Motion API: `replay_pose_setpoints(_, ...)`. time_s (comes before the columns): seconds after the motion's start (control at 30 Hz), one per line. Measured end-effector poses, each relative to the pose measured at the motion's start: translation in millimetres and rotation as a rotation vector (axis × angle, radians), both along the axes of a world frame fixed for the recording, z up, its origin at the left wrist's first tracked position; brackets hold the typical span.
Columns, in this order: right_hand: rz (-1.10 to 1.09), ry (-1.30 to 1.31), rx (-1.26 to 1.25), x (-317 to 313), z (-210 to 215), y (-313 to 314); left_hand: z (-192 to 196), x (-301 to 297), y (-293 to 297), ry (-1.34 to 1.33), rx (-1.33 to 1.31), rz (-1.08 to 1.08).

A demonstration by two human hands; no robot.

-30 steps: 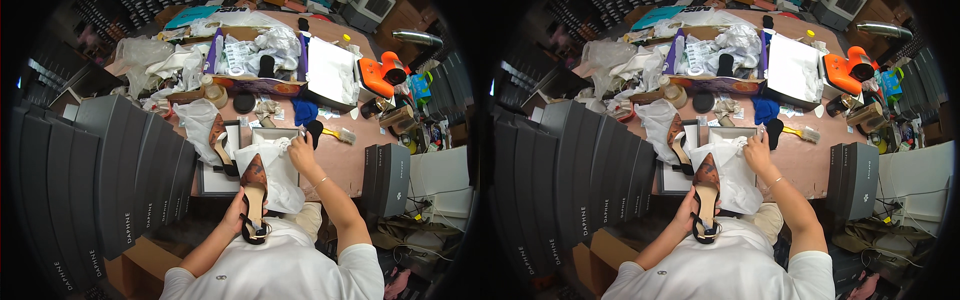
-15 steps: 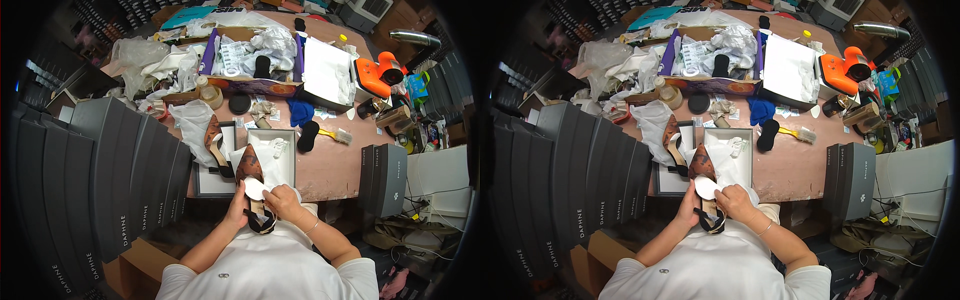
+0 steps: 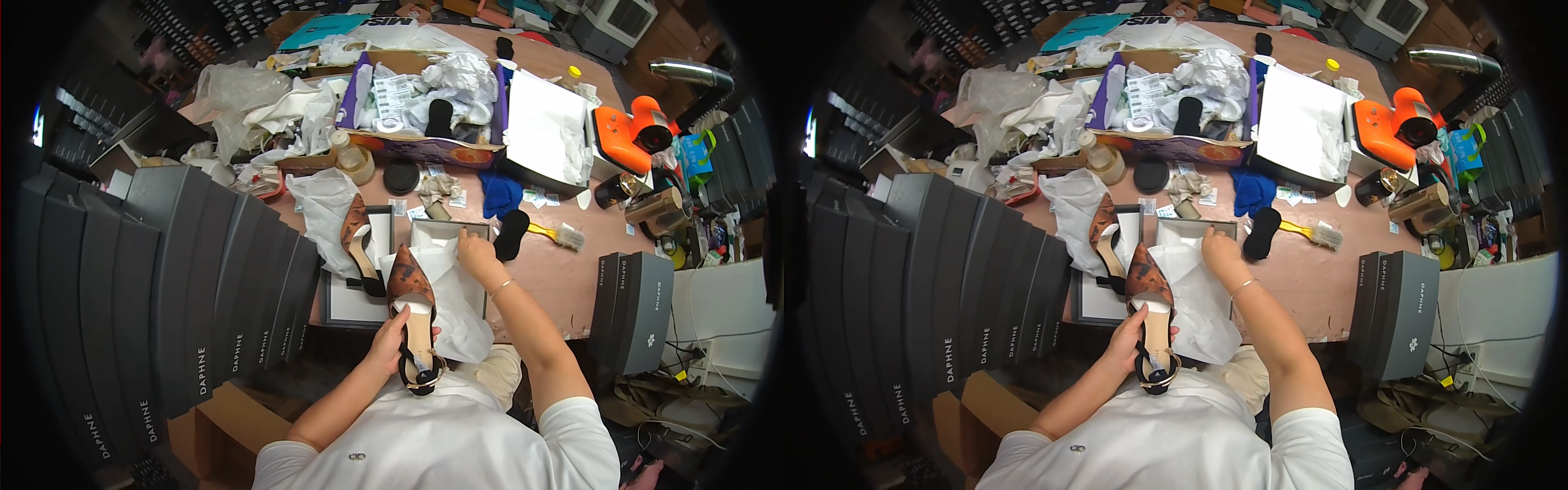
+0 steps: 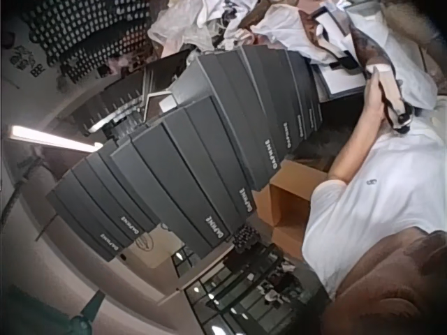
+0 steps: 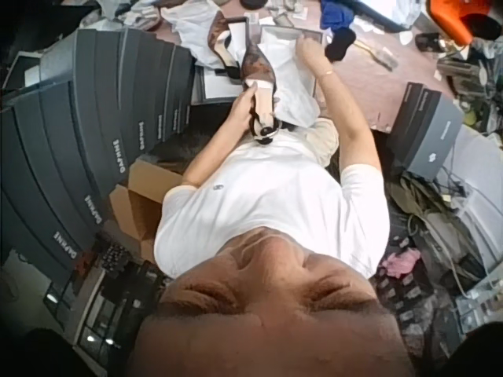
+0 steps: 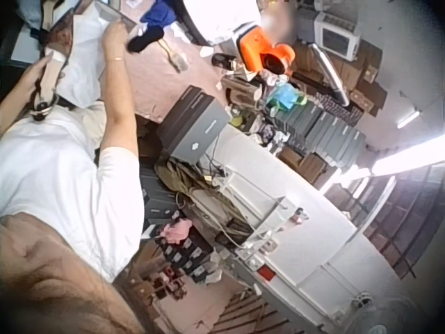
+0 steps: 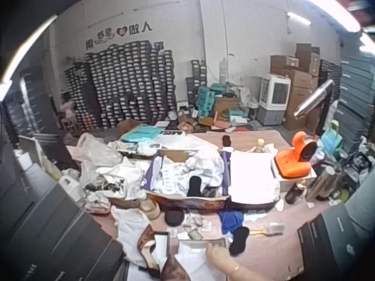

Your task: The recorder wipes, inspects, and packs a pair of heeled shoes into a box.

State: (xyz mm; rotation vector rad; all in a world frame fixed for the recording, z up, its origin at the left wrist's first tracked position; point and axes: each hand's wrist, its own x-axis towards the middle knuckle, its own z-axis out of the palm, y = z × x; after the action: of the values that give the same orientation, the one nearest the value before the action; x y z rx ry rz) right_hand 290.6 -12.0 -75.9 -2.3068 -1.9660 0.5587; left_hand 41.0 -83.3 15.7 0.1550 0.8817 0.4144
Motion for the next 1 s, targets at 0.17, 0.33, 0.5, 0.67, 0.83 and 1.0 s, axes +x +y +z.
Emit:
replay_pose_setpoints(0.17, -0.114, 0.048, 0.157, -5, -14, -3, 5, 4, 8, -0.076, -0.002, 0.106)
replay_pose_setpoints(0.33, -0.186, 0.818, 0.449, 3, 95, -60, -1, 4, 14, -0.116, 0.057, 0.132)
replay_pose_setpoints(0.5, 0.213, 0.373, 0.464, -75, 125, -91, 18, 22, 7, -0.234, 0.111, 0.119)
replay_pose_setpoints(0.67, 0.282, 0.219, 0.523, -82, 108, -90, 4, 16, -6, -0.098, 0.047, -0.057)
replay_pose_setpoints(0.83, -0.176, 0.770, 0.561, -78, 120, -85, 11, 15, -14, -0.144, 0.114, -0.098)
replay_pose_setpoints(1.0, 0.053, 0.727, 0.568, -85, 150, -90, -9, 7, -20, 0.013, 0.491, -0.120)
